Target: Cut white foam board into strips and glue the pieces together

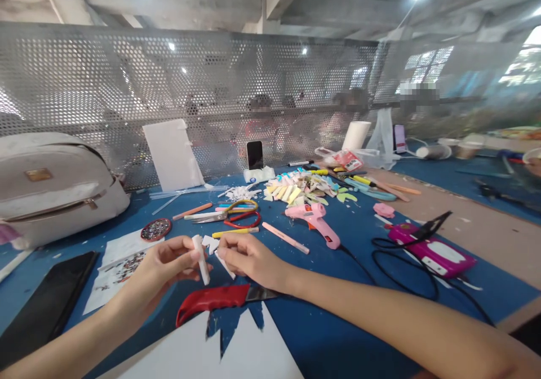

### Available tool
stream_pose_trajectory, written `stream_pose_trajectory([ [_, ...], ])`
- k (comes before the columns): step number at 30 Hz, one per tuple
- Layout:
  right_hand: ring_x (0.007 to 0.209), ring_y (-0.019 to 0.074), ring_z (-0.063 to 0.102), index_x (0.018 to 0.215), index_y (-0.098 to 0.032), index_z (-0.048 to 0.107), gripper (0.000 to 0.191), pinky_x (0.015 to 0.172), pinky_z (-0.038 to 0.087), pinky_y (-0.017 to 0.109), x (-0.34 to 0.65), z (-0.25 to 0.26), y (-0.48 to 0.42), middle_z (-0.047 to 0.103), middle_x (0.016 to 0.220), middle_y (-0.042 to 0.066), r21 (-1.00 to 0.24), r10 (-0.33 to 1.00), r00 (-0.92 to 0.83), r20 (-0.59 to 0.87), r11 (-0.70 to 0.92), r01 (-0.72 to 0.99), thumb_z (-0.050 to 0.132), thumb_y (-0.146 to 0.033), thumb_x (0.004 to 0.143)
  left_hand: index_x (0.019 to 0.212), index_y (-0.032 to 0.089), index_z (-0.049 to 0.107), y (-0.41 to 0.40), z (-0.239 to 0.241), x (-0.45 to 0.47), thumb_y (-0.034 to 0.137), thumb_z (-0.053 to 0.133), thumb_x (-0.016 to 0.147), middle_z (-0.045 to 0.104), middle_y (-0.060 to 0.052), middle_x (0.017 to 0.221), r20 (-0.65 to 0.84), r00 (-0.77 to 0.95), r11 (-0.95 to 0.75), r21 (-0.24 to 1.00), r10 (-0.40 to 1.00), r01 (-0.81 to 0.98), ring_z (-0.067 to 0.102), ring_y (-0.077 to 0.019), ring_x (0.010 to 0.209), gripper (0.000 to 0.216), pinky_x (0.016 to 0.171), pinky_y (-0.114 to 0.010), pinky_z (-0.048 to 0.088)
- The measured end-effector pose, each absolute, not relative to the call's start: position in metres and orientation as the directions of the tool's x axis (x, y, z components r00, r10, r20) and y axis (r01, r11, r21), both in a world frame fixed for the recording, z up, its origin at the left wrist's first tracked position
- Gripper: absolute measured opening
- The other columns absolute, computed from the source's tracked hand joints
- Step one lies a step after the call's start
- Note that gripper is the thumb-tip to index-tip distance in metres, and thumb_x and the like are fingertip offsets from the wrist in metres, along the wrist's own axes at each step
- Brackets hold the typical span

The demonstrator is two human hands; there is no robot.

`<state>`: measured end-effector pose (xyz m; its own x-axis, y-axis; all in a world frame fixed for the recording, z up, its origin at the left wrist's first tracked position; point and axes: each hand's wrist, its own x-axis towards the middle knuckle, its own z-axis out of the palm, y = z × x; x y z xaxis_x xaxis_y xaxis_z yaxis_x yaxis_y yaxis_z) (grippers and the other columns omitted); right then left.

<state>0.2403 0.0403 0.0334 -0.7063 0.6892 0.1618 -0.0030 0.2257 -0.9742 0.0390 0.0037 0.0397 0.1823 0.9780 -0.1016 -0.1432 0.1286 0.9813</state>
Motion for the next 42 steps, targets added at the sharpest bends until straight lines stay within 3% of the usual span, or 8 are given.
stream_pose_trajectory([
  [5, 0.056, 0.0089, 0.034, 0.078, -0.018, 0.044, 0.032, 0.052, 0.025, 0.023, 0.242, 0.032, 0.035, 0.039, 0.062, -0.006, -0.927, 0.659, -0.743, 0.119, 0.341, 0.155, 0.05, -0.043, 0.098, 0.073, 0.016, 0.063, 0.004, 0.037, 0.04, 0.048, 0.086, 0.063, 0.066, 0.002, 0.066, -0.094, 0.091, 0.106, 0.985, 0.991, -0.133, 0.063, -0.0105, 0.061, 0.041, 0.058, -0.019, 0.054],
  [12, 0.052, 0.008, 0.03, 0.081, -0.019, 0.041, 0.039, 0.051, 0.027, 0.022, 0.239, 0.025, 0.035, 0.034, 0.059, -0.009, -0.989, 0.532, -0.846, 0.044, 0.145, 0.04, 0.051, -0.054, 0.095, 0.069, 0.016, 0.059, 0.002, 0.03, 0.045, 0.048, 0.086, 0.061, 0.063, 0.003, 0.063, -0.119, 0.085, 0.129, 0.984, 0.989, -0.12, 0.061, -0.0091, 0.058, 0.043, 0.048, -0.014, 0.048],
  [19, 0.053, 0.0081, 0.034, 0.075, -0.019, 0.04, 0.03, 0.053, 0.026, 0.022, 0.24, 0.035, 0.028, 0.038, 0.059, -0.007, -0.822, 0.581, -0.805, 0.117, 0.512, 0.25, 0.049, -0.035, 0.099, 0.07, 0.017, 0.059, -0.001, 0.029, 0.045, 0.044, 0.086, 0.063, 0.064, 0.004, 0.065, -0.129, 0.038, 0.133, 0.981, 0.991, -0.138, 0.06, -0.0094, 0.059, 0.039, 0.049, -0.015, 0.049],
  [22, 0.05, 0.0073, 0.029, 0.072, -0.019, 0.038, 0.028, 0.052, 0.024, 0.023, 0.239, 0.035, 0.024, 0.032, 0.056, -0.008, -0.779, 0.596, -0.788, 0.154, 0.564, 0.275, 0.046, -0.026, 0.098, 0.068, 0.016, 0.059, -0.004, 0.029, 0.048, 0.043, 0.087, 0.061, 0.063, 0.004, 0.064, -0.127, 0.026, 0.129, 0.978, 0.992, -0.163, 0.059, -0.0088, 0.057, 0.04, 0.049, -0.015, 0.049],
  [25, 0.053, 0.0075, 0.028, 0.069, -0.019, 0.037, 0.029, 0.052, 0.025, 0.022, 0.238, 0.034, 0.024, 0.03, 0.058, -0.008, -0.837, 0.598, -0.786, 0.156, 0.503, 0.217, 0.047, -0.024, 0.096, 0.07, 0.016, 0.062, -0.004, 0.03, 0.049, 0.044, 0.088, 0.061, 0.064, 0.003, 0.065, -0.134, 0.053, 0.142, 0.972, 0.99, -0.185, 0.06, -0.0096, 0.059, 0.039, 0.052, -0.016, 0.051],
  [29, 0.051, 0.0068, 0.027, 0.069, -0.019, 0.039, 0.032, 0.048, 0.022, 0.022, 0.237, 0.029, 0.032, 0.031, 0.058, -0.008, -0.962, 0.625, -0.769, 0.137, 0.27, 0.048, 0.052, -0.035, 0.094, 0.077, 0.014, 0.067, -0.001, 0.032, 0.045, 0.043, 0.085, 0.067, 0.069, -0.001, 0.072, -0.117, 0.118, 0.142, 0.963, 0.986, -0.23, 0.064, -0.0115, 0.066, 0.036, 0.057, -0.017, 0.053],
  [33, 0.044, 0.0059, 0.022, 0.071, -0.02, 0.04, 0.035, 0.044, 0.017, 0.022, 0.238, 0.026, 0.039, 0.032, 0.051, -0.011, -0.991, 0.654, -0.744, 0.137, 0.089, -0.104, 0.056, -0.043, 0.092, 0.085, 0.014, 0.071, 0.002, 0.032, 0.043, 0.04, 0.083, 0.073, 0.069, -0.001, 0.072, -0.109, 0.216, 0.167, 0.947, 0.97, -0.276, 0.063, -0.0101, 0.064, 0.031, 0.061, -0.018, 0.053],
  [42, 0.051, 0.0073, 0.03, 0.078, -0.019, 0.043, 0.038, 0.048, 0.025, 0.022, 0.241, 0.033, 0.039, 0.036, 0.059, -0.008, -0.977, 0.72, -0.673, 0.169, 0.213, -0.017, 0.051, -0.05, 0.096, 0.083, 0.014, 0.072, -0.003, 0.026, 0.048, 0.042, 0.084, 0.071, 0.074, -0.005, 0.074, -0.159, 0.27, 0.214, 0.958, 0.95, -0.192, 0.067, -0.0143, 0.065, 0.033, 0.058, -0.02, 0.052],
])
